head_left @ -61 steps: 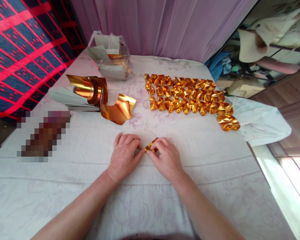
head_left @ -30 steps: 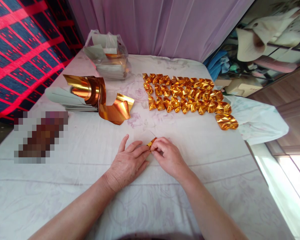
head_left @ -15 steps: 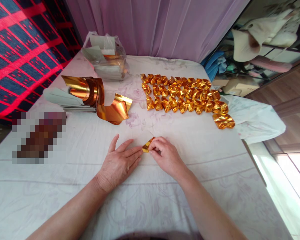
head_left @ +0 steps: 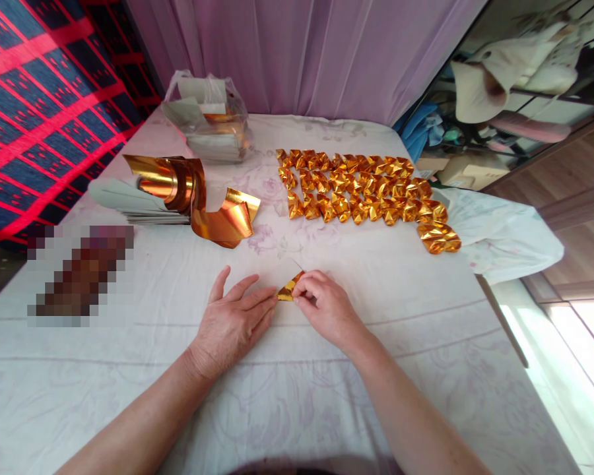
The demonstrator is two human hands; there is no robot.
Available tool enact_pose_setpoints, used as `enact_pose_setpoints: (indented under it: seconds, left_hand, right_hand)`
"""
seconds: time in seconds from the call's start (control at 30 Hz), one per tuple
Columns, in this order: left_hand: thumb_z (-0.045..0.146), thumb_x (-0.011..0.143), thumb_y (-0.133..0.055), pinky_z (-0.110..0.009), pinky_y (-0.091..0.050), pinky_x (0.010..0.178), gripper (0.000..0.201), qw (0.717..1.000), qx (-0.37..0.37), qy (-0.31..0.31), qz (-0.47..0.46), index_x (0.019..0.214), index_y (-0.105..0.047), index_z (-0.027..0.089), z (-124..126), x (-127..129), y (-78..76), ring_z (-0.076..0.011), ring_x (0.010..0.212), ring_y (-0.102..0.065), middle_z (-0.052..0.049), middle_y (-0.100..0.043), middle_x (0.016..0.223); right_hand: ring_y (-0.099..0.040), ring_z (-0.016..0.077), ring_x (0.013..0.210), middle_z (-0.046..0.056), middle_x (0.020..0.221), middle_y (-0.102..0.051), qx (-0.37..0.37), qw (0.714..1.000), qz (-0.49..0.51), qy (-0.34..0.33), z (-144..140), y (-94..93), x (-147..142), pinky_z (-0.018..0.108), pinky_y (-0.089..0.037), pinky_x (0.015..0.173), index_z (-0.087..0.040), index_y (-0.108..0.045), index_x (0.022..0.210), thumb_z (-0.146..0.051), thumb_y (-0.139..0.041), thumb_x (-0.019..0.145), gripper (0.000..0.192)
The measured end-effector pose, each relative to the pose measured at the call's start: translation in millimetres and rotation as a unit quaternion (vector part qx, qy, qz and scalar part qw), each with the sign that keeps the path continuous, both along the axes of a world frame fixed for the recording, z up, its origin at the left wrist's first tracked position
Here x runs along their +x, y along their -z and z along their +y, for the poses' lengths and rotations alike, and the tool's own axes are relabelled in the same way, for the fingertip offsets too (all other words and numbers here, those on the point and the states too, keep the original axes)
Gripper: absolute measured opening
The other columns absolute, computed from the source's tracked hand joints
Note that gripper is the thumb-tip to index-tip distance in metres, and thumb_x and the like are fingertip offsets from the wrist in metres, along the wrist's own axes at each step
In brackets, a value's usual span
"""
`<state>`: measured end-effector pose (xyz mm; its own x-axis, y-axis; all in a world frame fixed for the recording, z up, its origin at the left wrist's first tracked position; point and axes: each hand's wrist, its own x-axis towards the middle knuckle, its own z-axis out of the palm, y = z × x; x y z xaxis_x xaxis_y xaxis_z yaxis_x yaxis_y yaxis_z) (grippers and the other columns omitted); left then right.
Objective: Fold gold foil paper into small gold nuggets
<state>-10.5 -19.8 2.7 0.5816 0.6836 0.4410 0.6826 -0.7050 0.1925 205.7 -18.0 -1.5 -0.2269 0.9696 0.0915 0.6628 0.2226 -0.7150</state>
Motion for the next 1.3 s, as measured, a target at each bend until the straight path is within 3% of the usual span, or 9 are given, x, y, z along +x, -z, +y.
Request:
enact_pose_setpoints:
  seconds: [0.43, 0.73, 0.97, 1.3]
  left_hand:
    - [0.021, 0.093, -0.061, -0.054, -0.025, 0.118, 0.017, 1.000, 0.029, -0.013, -0.001, 0.096, -0.075, 0.029, -1, -3, -5.8, -0.0230, 0.103, -0.069, 0.007, -0.078, 0.100]
    - [0.021, 0.092, -0.060, -0.054, -0.025, 0.117, 0.016, 1.000, 0.027, -0.012, -0.011, 0.099, -0.073, 0.025, -1, -3, -1.9, -0.0230, 0.104, -0.068, 0.002, -0.077, 0.105]
    - [0.023, 0.093, -0.058, -0.046, -0.042, 0.103, 0.020, 1.000, 0.003, 0.028, 0.005, 0.107, -0.072, 0.025, -2, 7, -0.6, -0.0182, 0.085, -0.064, -0.002, -0.073, 0.094]
    - [0.027, 0.095, -0.055, -0.049, -0.043, 0.098, 0.025, 0.998, -0.022, 0.030, 0.047, 0.115, -0.070, 0.023, -1, 11, 1.3, -0.0219, 0.088, -0.061, -0.005, -0.070, 0.096]
  right_hand:
    - [-0.059, 0.0136, 0.077, 0.001, 0.087, -0.062, -0.004, 1.000, -0.001, 0.009, 0, -2.8, -1, 0.026, -0.046, 0.071, -0.021, -0.062, 0.073, 0.001, -0.060, 0.076, 0.022]
    - [-0.060, 0.0136, 0.078, 0.001, 0.087, -0.062, -0.002, 1.000, -0.004, 0.012, 0, -1.5, -2, 0.026, -0.047, 0.071, -0.021, -0.063, 0.074, 0.001, -0.060, 0.075, 0.022]
    - [-0.060, 0.0137, 0.078, 0.001, 0.088, -0.063, 0.004, 1.000, -0.009, 0.011, 0, -1.2, -2, 0.026, -0.048, 0.071, -0.021, -0.063, 0.074, 0.000, -0.060, 0.076, 0.021]
    - [-0.061, 0.0118, 0.076, 0.002, 0.097, -0.065, -0.001, 1.000, -0.002, -0.009, 0, -3.1, 4, 0.026, -0.050, 0.072, -0.021, -0.065, 0.083, -0.002, -0.060, 0.077, 0.021]
